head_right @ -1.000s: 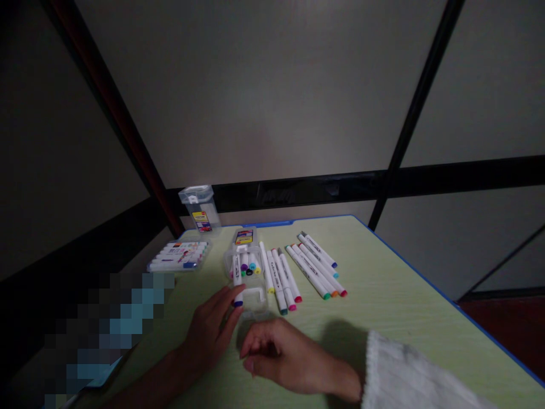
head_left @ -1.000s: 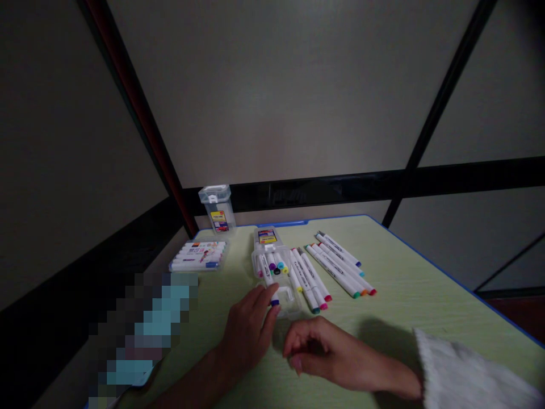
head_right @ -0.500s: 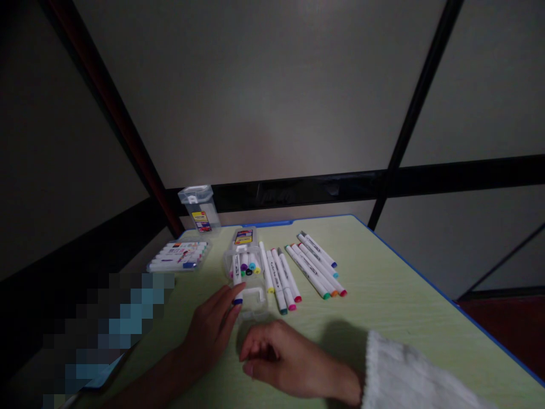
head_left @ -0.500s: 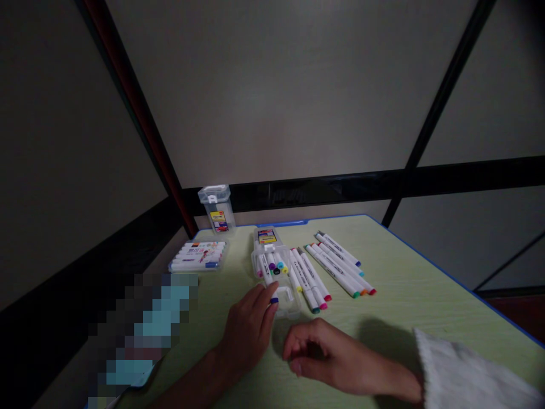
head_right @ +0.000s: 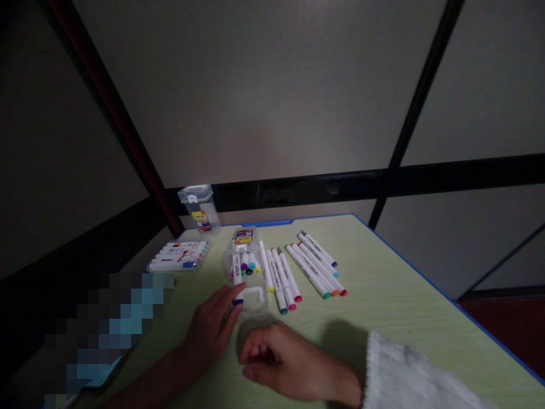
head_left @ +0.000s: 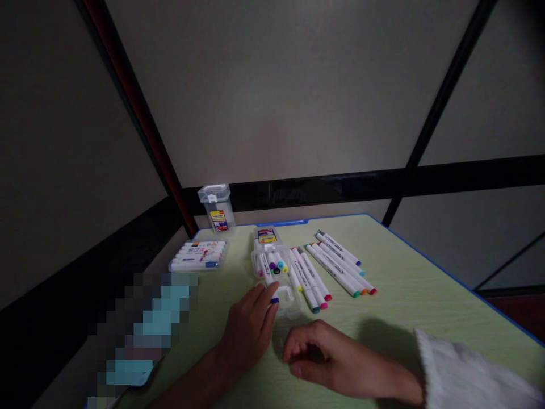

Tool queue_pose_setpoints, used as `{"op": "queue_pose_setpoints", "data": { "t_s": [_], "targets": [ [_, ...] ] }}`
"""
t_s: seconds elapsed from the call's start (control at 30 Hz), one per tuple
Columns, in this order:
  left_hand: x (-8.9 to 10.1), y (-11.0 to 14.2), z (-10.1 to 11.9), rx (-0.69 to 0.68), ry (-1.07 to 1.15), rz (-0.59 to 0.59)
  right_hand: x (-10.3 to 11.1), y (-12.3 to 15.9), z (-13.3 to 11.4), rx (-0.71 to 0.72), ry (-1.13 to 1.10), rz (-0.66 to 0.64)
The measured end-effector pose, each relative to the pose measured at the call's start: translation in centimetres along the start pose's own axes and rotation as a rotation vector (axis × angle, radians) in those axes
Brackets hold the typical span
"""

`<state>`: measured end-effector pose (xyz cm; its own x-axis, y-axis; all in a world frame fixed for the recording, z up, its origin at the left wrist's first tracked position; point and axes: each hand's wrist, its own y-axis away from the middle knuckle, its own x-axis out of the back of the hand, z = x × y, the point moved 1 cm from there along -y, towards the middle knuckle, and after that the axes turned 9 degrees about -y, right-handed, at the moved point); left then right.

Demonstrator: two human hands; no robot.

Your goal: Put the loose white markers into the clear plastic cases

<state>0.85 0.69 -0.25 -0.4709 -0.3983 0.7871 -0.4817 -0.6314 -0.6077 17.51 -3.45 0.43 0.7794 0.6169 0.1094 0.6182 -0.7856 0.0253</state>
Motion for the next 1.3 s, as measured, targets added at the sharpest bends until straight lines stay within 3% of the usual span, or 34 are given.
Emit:
{"op": "queue_pose_setpoints", "data": {
  "t_s": [1.07, 1.3],
  "targets": [
    [0.03, -0.14, 0.08, -0.023, 0.015, 0.013, 0.10, 0.33, -0.36, 0.078, 0.150, -0.031],
    [0.14, -0.12, 0.15, -0.015, 0.011, 0.004, 0.07, 0.45, -0.70, 0.028, 0.205, -0.031]
  ]
}}
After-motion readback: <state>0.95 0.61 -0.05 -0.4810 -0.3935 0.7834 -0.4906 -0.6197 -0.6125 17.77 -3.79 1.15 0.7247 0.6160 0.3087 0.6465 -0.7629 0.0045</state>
